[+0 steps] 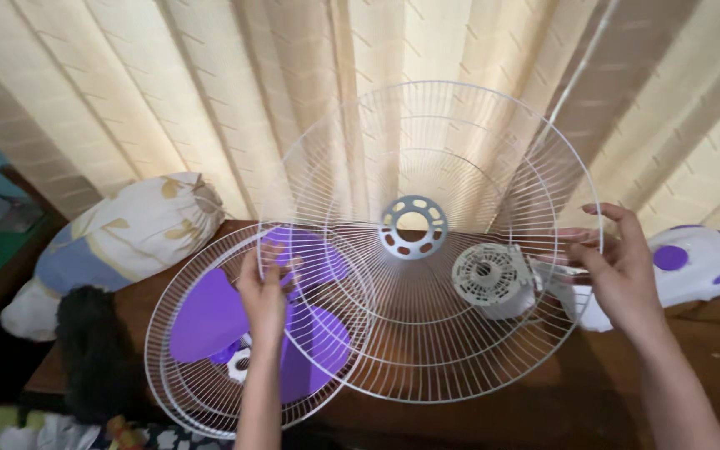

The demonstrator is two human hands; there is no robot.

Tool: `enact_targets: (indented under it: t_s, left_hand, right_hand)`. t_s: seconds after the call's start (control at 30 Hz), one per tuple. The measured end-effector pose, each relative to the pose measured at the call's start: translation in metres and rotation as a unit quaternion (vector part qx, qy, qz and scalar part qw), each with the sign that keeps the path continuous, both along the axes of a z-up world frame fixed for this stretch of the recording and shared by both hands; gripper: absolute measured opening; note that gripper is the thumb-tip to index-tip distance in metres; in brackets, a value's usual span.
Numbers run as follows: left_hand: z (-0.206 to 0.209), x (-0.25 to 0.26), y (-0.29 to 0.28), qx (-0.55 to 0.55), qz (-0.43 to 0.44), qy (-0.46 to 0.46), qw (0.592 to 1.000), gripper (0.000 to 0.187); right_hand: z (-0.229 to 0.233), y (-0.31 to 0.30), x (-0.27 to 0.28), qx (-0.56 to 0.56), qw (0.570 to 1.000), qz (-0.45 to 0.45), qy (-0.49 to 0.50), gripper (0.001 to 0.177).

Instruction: The person assembles an electric fan by attaching the front grille to the motor housing, then mounting the purple fan blade onto the motor shaft and securing it with a nut. The person then attaches the rear grille to complete the assembly.

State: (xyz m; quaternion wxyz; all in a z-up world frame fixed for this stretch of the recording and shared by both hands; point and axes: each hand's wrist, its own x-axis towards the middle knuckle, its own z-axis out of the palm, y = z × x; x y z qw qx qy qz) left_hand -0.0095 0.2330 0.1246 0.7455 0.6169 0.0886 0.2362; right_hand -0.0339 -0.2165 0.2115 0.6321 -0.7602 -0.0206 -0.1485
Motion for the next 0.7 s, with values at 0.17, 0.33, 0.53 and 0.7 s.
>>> enact_targets:
  t_s: [0.17,0.33,0.53,0.7]
  left_hand:
    - [-0.027,0.036,-0.026,-0.003,-0.057,-0.02,0.998,0.032]
    - [-0.067,0.061,-0.046,0.019,-0.073,-0.037,0.996,0.029]
    - [-0.083,0.069,-0.066,0.042,-0.067,-0.03,0.996,0.031]
    - [-0.067,0.059,-0.079,0.06,-0.084,0.027,0.994,0.025]
  right_hand:
    - [-0.02,-0.035,-0.004,0.003,0.999,-0.041,0.008,0.052]
    - [-0.033,-0.051,-0.01,-0.003,0.996,-0.089,0.026,0.053]
    - [-0.035,-0.056,-0.017,-0.01,0.993,-0.117,0.028,0.051]
    - [-0.035,-0.056,-0.023,-0.02,0.986,-0.154,0.055,0.049]
